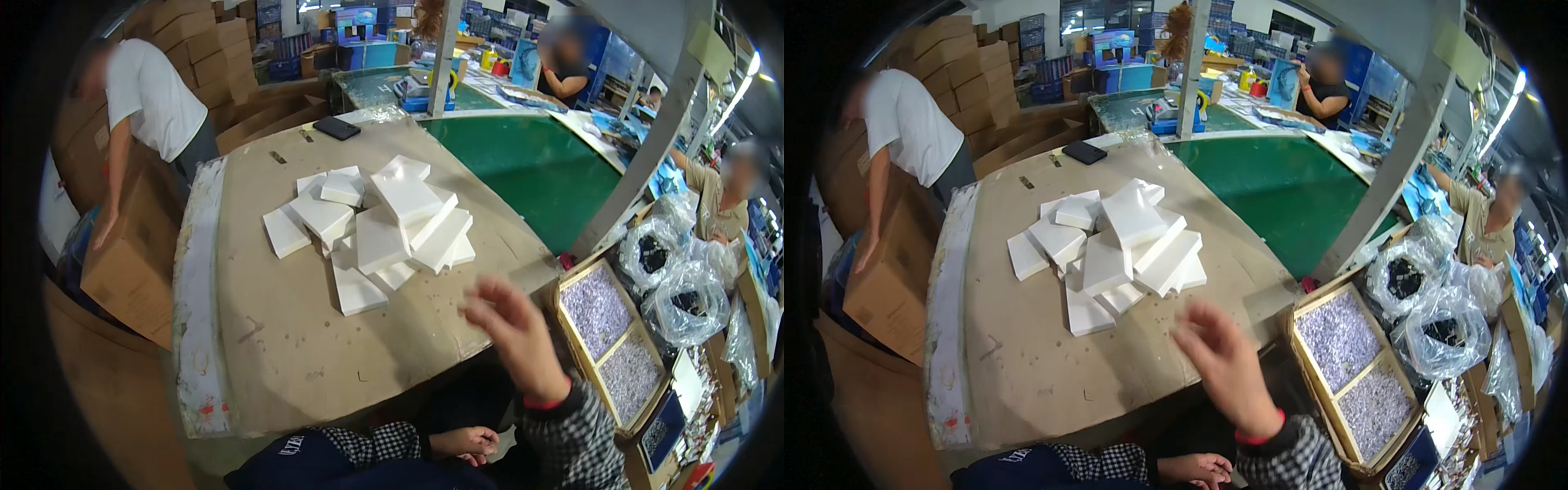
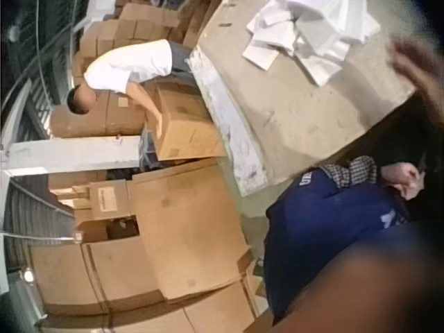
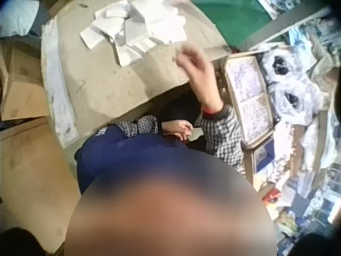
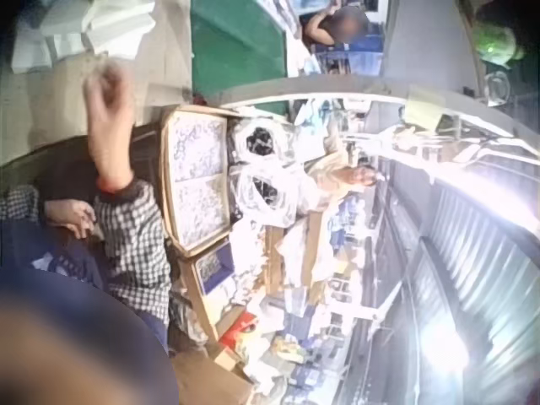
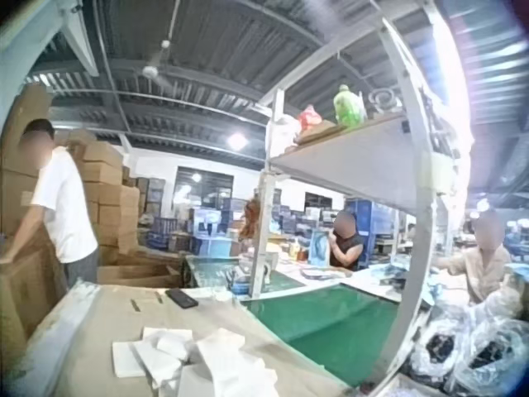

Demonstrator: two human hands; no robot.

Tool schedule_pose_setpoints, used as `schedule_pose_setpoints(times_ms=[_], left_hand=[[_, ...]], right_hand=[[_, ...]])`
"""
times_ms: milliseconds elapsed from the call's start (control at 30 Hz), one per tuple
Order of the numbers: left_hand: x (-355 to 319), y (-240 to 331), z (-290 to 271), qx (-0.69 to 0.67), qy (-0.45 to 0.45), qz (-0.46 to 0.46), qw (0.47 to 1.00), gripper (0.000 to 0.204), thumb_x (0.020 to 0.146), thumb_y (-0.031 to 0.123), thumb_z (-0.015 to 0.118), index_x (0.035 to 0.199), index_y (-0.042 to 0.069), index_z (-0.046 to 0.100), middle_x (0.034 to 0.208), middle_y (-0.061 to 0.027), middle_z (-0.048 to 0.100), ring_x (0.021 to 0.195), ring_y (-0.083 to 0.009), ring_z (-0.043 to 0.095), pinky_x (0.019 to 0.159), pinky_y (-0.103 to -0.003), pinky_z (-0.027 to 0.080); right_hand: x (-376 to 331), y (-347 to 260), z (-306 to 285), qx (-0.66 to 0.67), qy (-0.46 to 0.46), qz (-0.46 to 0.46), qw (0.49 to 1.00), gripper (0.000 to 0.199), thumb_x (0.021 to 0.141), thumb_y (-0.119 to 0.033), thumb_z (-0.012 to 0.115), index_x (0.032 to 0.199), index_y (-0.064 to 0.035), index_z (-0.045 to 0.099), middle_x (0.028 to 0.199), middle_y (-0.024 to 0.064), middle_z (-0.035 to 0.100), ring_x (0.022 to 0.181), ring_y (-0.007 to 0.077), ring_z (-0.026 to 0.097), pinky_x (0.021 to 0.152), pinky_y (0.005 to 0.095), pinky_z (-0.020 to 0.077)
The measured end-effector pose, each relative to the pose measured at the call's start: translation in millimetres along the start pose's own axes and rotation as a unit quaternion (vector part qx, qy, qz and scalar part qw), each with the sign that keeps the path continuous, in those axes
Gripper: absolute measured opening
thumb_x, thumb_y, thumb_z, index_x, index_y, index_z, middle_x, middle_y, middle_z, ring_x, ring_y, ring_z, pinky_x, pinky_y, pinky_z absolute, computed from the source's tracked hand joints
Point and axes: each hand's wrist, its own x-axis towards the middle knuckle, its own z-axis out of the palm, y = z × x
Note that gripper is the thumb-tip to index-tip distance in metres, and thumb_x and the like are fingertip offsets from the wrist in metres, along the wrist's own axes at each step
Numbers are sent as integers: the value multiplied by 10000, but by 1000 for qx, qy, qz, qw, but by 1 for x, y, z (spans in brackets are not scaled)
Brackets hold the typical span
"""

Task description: The person repeatedly picks small white rectangular components from a tray, folds them into a compact shape, and places them into a larger cardboard box. The process is continuous and repetitive throughout the clip.

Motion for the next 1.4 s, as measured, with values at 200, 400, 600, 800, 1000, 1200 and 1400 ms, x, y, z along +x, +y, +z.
schedule_pose_setpoints(times_ms=[200, 400, 600, 800, 1000, 1200, 1400], left_hand=[[19, -14, -13, -7, 4, 25, 1000, 474, 899, 317, 604, 1259, 70, 420, 1055, -30, 560, 789, -101, 568, 686, -246, 504], [30, -7, 0, 21, 12, -11, 1000, 455, 889, 306, 602, 1255, 89, 441, 1011, -19, 566, 787, -98, 560, 676, -232, 491], [11, 16, 20, 76, 44, -68, 994, 359, 914, 242, 620, 1208, 71, 507, 1081, -55, 614, 874, -111, 608, 766, -239, 511], [27, 44, 60, 146, 34, -121, 981, 268, 939, 137, 573, 1178, 28, 517, 1070, -88, 627, 950, -144, 605, 823, -272, 520], [63, 30, 75, 184, -33, -105, 977, 276, 935, 145, 581, 1176, 27, 516, 1044, -69, 627, 932, -134, 604, 803, -261, 517], [78, 9, 66, 237, -86, -139, 958, 296, 943, 143, 567, 1207, 26, 500, 1098, -60, 614, 960, -123, 591, 823, -247, 493], [81, 12, 67, 244, -46, -159, 955, 309, 936, 166, 582, 1203, 27, 509, 1086, -60, 616, 955, -124, 597, 826, -249, 496]], right_hand=[[-112, 45, -35, -116, 48, 181, 975, 171, 910, -105, 598, 1013, 28, 625, 893, 59, 663, 794, 107, 611, 736, 246, 497], [-187, 43, -68, -38, 136, 233, 962, 173, 937, -114, 569, 1041, 14, 624, 845, 17, 618, 745, 66, 537, 668, 201, 429], [-227, 42, -108, -97, 207, 173, 958, 204, 924, -122, 591, 1050, 32, 635, 855, 61, 660, 752, 102, 599, 689, 233, 488], [-274, -5, -163, -222, 279, 94, 930, 179, 903, -137, 622, 1012, 0, 660, 824, 69, 678, 768, 104, 636, 685, 240, 501], [-303, -55, -238, -506, 410, -26, 758, 145, 857, -122, 652, 960, -21, 670, 875, 108, 676, 769, 206, 650, 682, 284, 514], [-311, -66, -348, -767, 279, 109, 567, 474, 755, -92, 697, 1206, -83, 551, 1194, 76, 572, 1125, 246, 514, 955, 372, 426], [-284, -74, -396, -728, 144, 176, 646, 816, 667, -241, 808, 1364, -82, 414, 1385, 108, 442, 1264, 291, 428, 1037, 400, 385]])
